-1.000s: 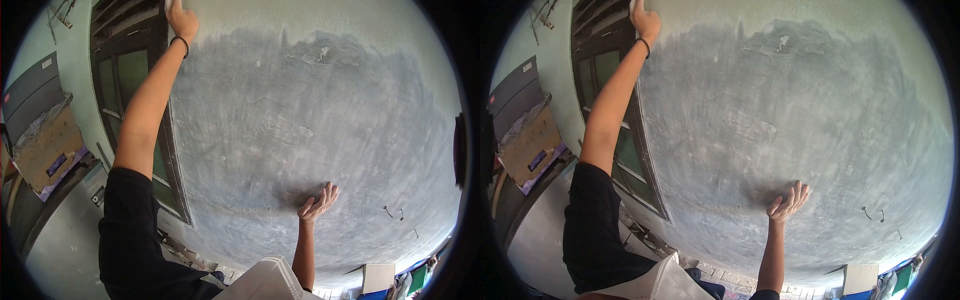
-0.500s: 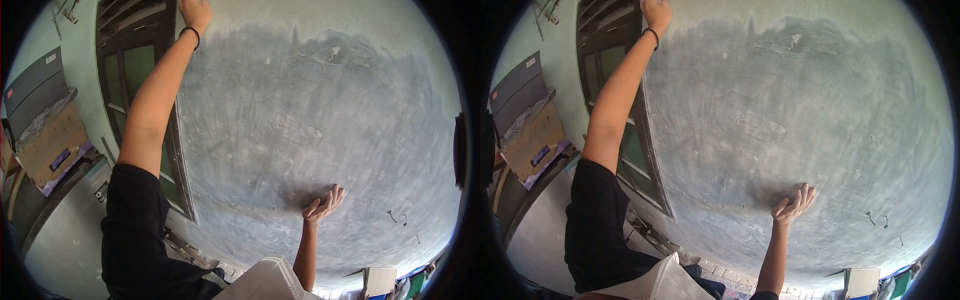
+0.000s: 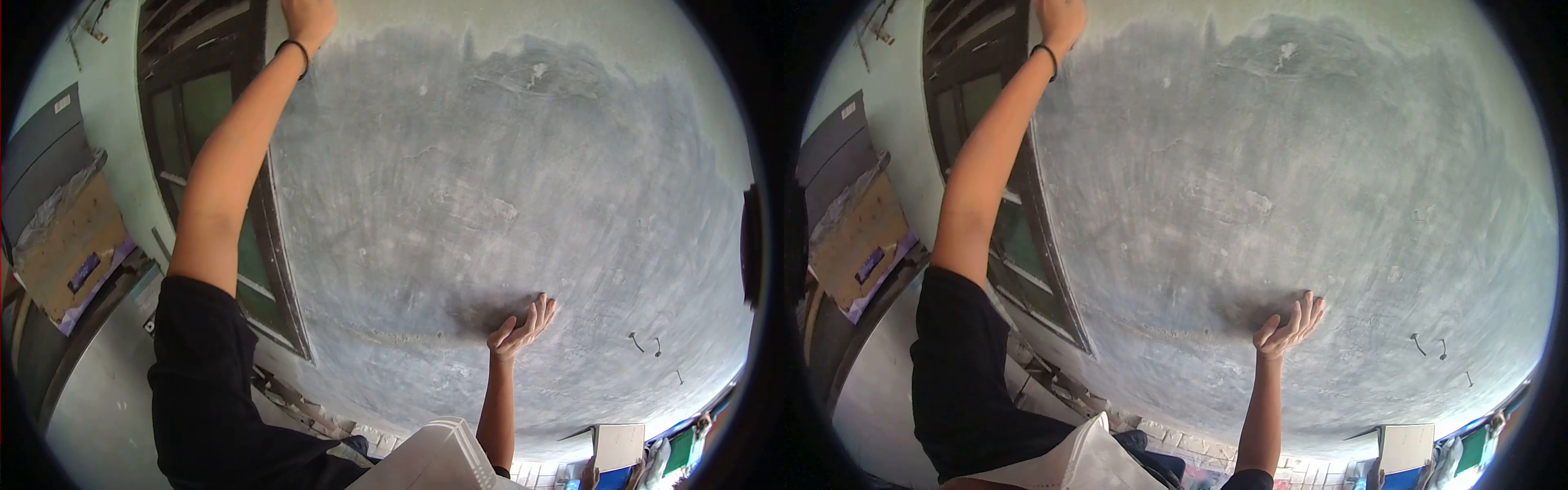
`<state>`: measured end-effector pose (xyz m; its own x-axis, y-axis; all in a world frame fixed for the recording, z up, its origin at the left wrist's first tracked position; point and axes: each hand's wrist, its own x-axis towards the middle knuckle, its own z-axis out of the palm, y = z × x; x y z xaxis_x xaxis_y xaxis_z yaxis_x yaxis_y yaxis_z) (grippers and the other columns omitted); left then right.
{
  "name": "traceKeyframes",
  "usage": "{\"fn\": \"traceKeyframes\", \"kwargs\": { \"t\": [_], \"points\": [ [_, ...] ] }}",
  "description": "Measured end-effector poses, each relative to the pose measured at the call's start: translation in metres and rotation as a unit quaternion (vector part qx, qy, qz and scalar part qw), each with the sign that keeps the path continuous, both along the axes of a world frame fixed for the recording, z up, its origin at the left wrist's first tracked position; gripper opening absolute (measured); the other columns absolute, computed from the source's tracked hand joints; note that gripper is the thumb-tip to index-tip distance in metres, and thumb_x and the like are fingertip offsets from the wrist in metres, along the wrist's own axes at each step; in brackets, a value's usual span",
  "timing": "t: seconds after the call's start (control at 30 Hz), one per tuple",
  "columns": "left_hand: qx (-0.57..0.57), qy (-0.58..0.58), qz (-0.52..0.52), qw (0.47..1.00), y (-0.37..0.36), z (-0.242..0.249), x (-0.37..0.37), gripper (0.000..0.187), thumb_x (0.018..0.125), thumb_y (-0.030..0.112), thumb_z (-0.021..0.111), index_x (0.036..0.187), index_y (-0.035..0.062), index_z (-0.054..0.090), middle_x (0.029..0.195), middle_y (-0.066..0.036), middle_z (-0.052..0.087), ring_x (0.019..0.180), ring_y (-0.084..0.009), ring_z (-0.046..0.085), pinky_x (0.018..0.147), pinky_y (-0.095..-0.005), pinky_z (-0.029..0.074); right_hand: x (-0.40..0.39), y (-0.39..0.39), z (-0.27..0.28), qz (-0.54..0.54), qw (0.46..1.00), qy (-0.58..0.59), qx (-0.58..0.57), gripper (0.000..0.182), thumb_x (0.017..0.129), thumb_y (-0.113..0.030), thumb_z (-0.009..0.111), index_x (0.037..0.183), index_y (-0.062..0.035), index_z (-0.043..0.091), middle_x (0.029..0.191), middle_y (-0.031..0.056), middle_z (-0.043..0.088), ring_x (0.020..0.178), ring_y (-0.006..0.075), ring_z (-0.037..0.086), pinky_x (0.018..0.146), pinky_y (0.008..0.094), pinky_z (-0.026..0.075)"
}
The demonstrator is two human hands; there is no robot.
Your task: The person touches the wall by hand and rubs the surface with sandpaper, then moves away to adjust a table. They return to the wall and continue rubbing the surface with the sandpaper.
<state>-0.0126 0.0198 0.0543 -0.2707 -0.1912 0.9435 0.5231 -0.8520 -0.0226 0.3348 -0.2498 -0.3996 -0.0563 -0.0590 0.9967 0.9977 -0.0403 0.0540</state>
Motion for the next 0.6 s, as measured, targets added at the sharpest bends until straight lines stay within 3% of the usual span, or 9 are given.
{"fn": "traceKeyframes", "kwargs": {
  "t": [0.13, 0.27, 0.33, 0.47, 0.6],
  "points": [
    [-0.006, -0.014, 0.003, 1.0, 0.002, -0.018, 0.001, 0.073, 0.079, -0.023, 0.041, 0.144, 0.0081, 0.053, 0.16, -0.018, 0.036, 0.149, -0.0365, 0.032, 0.123, -0.044, 0.028, 0.001, 0.002, 0.001, -0.006, 1.0, -0.001, 0.006, 0.048, 0.1, -0.017, 0.041, 0.145, -0.0013, 0.04, 0.149, 0.0237, 0.048, 0.146, 0.0449, 0.035, 0.12, 0.0616, 0.024],
    [0.016, 0.047, 0.025, 0.998, 0.0, -0.044, -0.004, 0.074, 0.079, -0.023, 0.04, 0.145, 0.0081, 0.051, 0.161, -0.018, 0.035, 0.15, -0.0363, 0.031, 0.123, -0.0442, 0.027, 0.001, 0.001, -0.002, -0.001, 1.0, 0.009, 0.004, 0.047, 0.1, -0.017, 0.041, 0.145, -0.0014, 0.041, 0.149, 0.0226, 0.048, 0.145, 0.0451, 0.036, 0.121, 0.0613, 0.024],
    [0.033, 0.079, 0.025, 0.996, -0.003, -0.031, 0.004, 0.073, 0.08, -0.023, 0.04, 0.145, 0.0079, 0.051, 0.161, -0.018, 0.035, 0.15, -0.0363, 0.031, 0.124, -0.0441, 0.027, 0.001, 0.004, -0.003, -0.008, 1.0, 0.016, 0.011, 0.048, 0.1, -0.019, 0.041, 0.145, -0.0039, 0.041, 0.15, 0.021, 0.049, 0.147, 0.0432, 0.035, 0.122, 0.0587, 0.022],
    [-0.036, 0.02, 0.0, 0.999, -0.01, -0.015, -0.002, 0.072, 0.079, -0.02, 0.041, 0.145, 0.0077, 0.051, 0.16, -0.018, 0.036, 0.149, -0.0368, 0.032, 0.123, -0.043, 0.027, 0.001, 0.004, -0.001, -0.013, 1.0, 0.01, 0.008, 0.049, 0.1, -0.022, 0.041, 0.146, -0.006, 0.041, 0.151, 0.0197, 0.049, 0.148, 0.0415, 0.034, 0.124, 0.0561, 0.021],
    [0.03, -0.016, 0.001, 0.999, -0.001, -0.031, -0.001, 0.074, 0.075, -0.021, 0.041, 0.143, 0.0058, 0.052, 0.157, -0.02, 0.04, 0.148, -0.038, 0.034, 0.122, -0.0434, 0.028, 0.005, 0.002, -0.002, 0.002, 1.0, 0.0, 0.005, 0.049, 0.099, -0.021, 0.042, 0.146, -0.0062, 0.041, 0.151, 0.0196, 0.048, 0.147, 0.0422, 0.035, 0.124, 0.0562, 0.021]
  ]
}}
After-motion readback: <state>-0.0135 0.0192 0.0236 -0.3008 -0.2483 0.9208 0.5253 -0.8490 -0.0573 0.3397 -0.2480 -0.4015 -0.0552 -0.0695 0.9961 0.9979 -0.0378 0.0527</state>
